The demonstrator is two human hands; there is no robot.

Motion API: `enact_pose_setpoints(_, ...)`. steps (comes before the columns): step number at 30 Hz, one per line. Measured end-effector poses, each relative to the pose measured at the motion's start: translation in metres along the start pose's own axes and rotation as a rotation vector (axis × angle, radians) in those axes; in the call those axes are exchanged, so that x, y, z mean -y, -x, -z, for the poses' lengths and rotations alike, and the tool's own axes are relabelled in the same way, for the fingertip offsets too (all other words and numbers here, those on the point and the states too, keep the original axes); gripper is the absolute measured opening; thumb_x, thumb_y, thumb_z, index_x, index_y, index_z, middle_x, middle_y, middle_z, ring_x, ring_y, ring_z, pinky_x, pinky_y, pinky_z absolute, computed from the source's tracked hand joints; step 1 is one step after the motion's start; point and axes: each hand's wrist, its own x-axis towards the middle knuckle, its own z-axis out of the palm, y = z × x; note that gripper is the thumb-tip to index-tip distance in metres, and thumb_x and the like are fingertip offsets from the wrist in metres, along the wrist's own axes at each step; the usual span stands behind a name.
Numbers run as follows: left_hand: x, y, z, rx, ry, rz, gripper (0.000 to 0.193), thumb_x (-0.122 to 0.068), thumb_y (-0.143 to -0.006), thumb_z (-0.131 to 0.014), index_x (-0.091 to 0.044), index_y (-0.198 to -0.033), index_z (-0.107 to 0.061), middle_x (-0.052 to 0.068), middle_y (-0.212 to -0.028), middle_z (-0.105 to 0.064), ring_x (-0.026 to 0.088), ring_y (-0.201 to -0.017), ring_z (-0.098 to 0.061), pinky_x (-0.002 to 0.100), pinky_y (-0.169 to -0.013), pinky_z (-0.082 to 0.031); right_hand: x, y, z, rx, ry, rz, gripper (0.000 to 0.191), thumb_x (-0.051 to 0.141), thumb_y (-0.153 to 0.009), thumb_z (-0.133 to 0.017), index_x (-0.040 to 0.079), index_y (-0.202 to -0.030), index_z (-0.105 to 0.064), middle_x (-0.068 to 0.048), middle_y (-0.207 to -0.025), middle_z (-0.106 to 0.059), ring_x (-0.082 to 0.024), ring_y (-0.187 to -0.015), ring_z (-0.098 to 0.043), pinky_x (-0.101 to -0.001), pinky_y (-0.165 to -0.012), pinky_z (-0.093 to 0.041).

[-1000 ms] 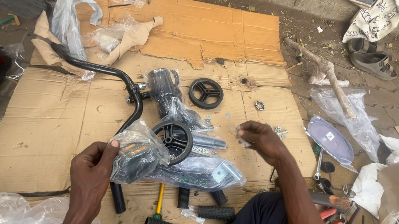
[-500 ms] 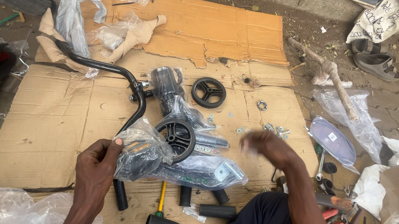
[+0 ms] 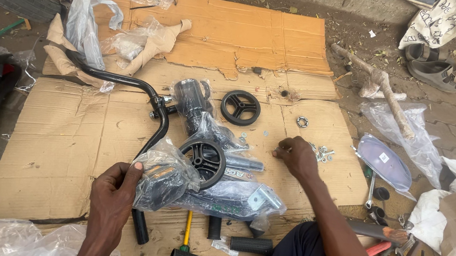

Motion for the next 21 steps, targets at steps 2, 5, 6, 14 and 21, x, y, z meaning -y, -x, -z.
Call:
enact_pose_setpoints(2,0.0,-0.001,0.0,-0.002,-0.002,-0.001,0.039,-0.034,-0.098,-0.063,0.002,-0.09,-0.075,0.007,-0.064,-0.057,0.012,-0.057,-0.044,0.033,-0.053,-0.035,0.0,-0.006,-0.009,0.009,0.086,-0.045,0.025,0.027,-0.081,-0.083,0.005,-0.094,-0.08,-0.016,-0.093,-0.074,-0.031,-0.087,-0.071,-0.0437,-0.079,-0.055)
enact_pose_setpoints(5,0.002,-0.002,0.0,-0.002,-0.005,-0.015,0.039,-0.035,-0.098,-0.063,0.002,-0.09,-0.075,0.006,-0.064,-0.057,0.012,-0.058,-0.043,0.033,-0.053,-0.035,-0.003,-0.017,-0.017,0.068,0.033,-0.172,0.023,0.024,-0.08,-0.082,0.006,-0.095,-0.078,-0.015,-0.092,-0.076,-0.031,-0.087,-0.073,-0.0432,-0.08,-0.055)
enact_pose_setpoints(6,0.003,-0.002,0.0,-0.002,-0.007,-0.017,0.04,-0.035,-0.098,-0.063,0.002,-0.09,-0.075,0.006,-0.064,-0.057,0.012,-0.058,-0.042,0.033,-0.053,-0.034,-0.006,-0.019,-0.016,0.107,-0.011,-0.194,0.023,0.024,-0.08,-0.082,0.006,-0.095,-0.077,-0.015,-0.09,-0.077,-0.03,-0.085,-0.074,-0.0421,-0.079,-0.056)
enact_pose_setpoints(14,0.005,-0.003,-0.001,0.001,0.037,-0.033,0.039,-0.034,-0.098,-0.064,0.002,-0.087,-0.074,0.004,-0.064,-0.056,0.011,-0.059,-0.042,0.032,-0.054,-0.034,-0.015,-0.02,-0.011,0.105,-0.109,-0.213,0.03,0.021,-0.073,-0.087,0.005,-0.095,-0.073,-0.012,-0.086,-0.076,-0.025,-0.082,-0.073,-0.0392,-0.074,-0.055)
enact_pose_setpoints(21,-0.002,-0.001,-0.001,-0.003,-0.028,-0.001,0.04,-0.035,-0.098,-0.063,0.002,-0.086,-0.074,0.006,-0.061,-0.053,0.013,-0.057,-0.039,0.034,-0.052,-0.032,-0.003,-0.029,0.001,0.256,-0.164,-0.21,0.025,0.019,-0.08,-0.084,0.003,-0.097,-0.076,-0.009,-0.087,-0.076,-0.021,-0.079,-0.07,-0.0363,-0.07,-0.056)
